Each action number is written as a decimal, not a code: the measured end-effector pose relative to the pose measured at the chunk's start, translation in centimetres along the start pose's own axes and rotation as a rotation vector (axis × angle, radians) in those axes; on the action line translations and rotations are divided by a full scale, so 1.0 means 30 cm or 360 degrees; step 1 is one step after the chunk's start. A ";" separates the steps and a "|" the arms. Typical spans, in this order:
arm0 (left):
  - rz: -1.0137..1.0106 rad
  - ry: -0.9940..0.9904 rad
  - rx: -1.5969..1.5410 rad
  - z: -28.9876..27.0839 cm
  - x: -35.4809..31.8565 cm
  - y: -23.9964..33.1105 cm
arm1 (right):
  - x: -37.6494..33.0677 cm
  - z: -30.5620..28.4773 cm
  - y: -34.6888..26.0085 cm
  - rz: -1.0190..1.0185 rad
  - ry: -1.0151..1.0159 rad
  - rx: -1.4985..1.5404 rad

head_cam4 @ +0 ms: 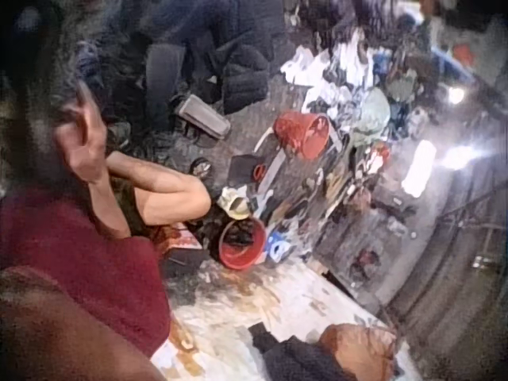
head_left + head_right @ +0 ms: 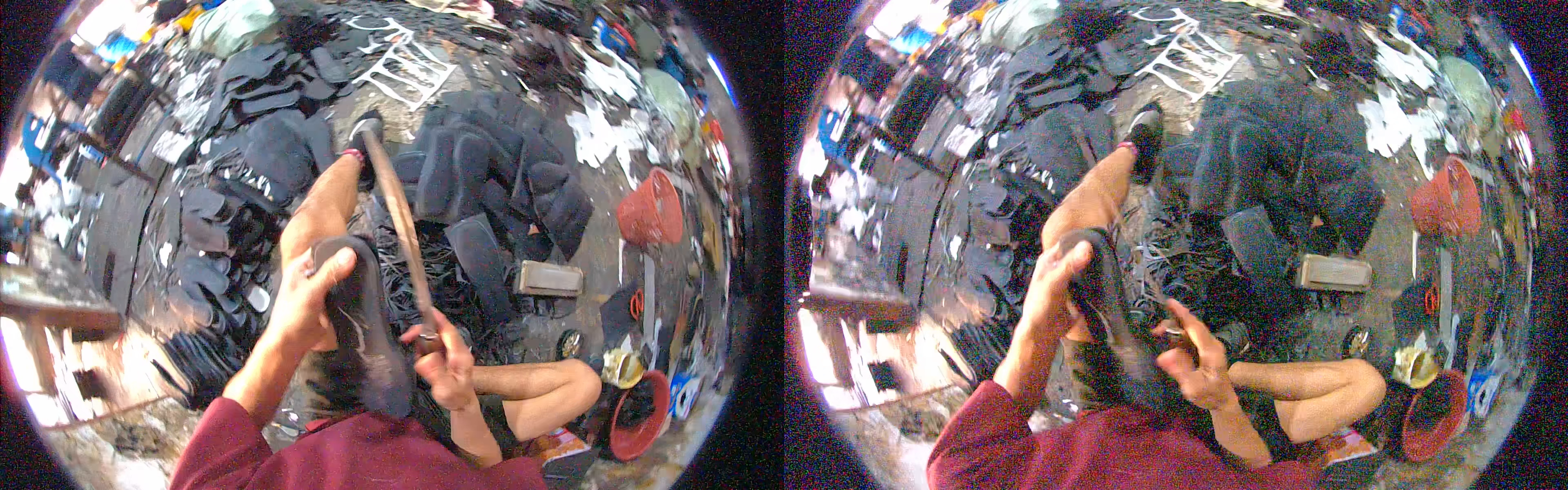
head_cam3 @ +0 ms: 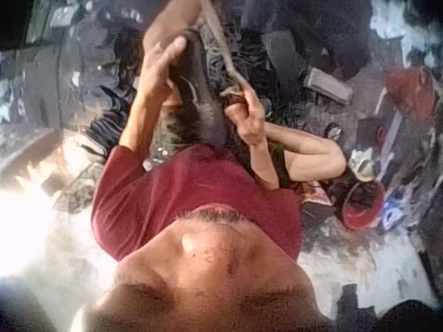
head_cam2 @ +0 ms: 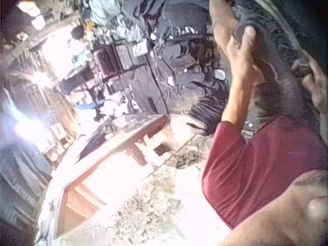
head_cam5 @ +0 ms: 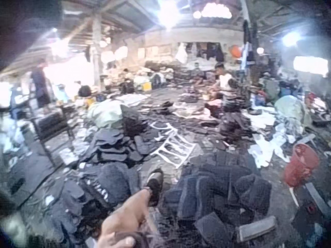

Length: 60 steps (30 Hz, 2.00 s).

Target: The person sits on the floor and uses a curved knife to trim and shape a black rubber sole. They repeatedly cut strips from the edges, flip the sole, and continue trimming until the desired shape is achieved.

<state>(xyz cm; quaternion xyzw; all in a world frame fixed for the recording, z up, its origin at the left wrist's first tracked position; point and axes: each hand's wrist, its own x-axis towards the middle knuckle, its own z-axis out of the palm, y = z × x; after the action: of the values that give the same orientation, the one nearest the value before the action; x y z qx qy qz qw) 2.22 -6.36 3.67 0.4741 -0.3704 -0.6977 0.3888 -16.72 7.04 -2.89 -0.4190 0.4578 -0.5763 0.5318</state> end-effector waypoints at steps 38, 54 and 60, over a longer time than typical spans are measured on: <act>0.0698 0.0235 -0.0054 0.132 0.112 0.071 | -0.069 -0.219 0.014 -0.0192 0.0803 -0.0294; -0.0144 -0.0002 -0.0681 0.260 0.029 -0.171 | -0.242 -0.193 -0.002 -0.0242 0.0551 -0.1261; -0.0125 -0.0022 -0.0716 0.068 -0.035 -0.237 | -0.172 -0.187 -0.113 -0.0385 0.0180 -0.1550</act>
<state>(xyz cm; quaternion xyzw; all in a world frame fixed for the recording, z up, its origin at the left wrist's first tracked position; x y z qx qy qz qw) -0.81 -2.11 -1.68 0.3847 -0.1894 -0.7806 0.4547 -22.52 12.69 -0.86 -0.6365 0.6498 -0.3752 0.1785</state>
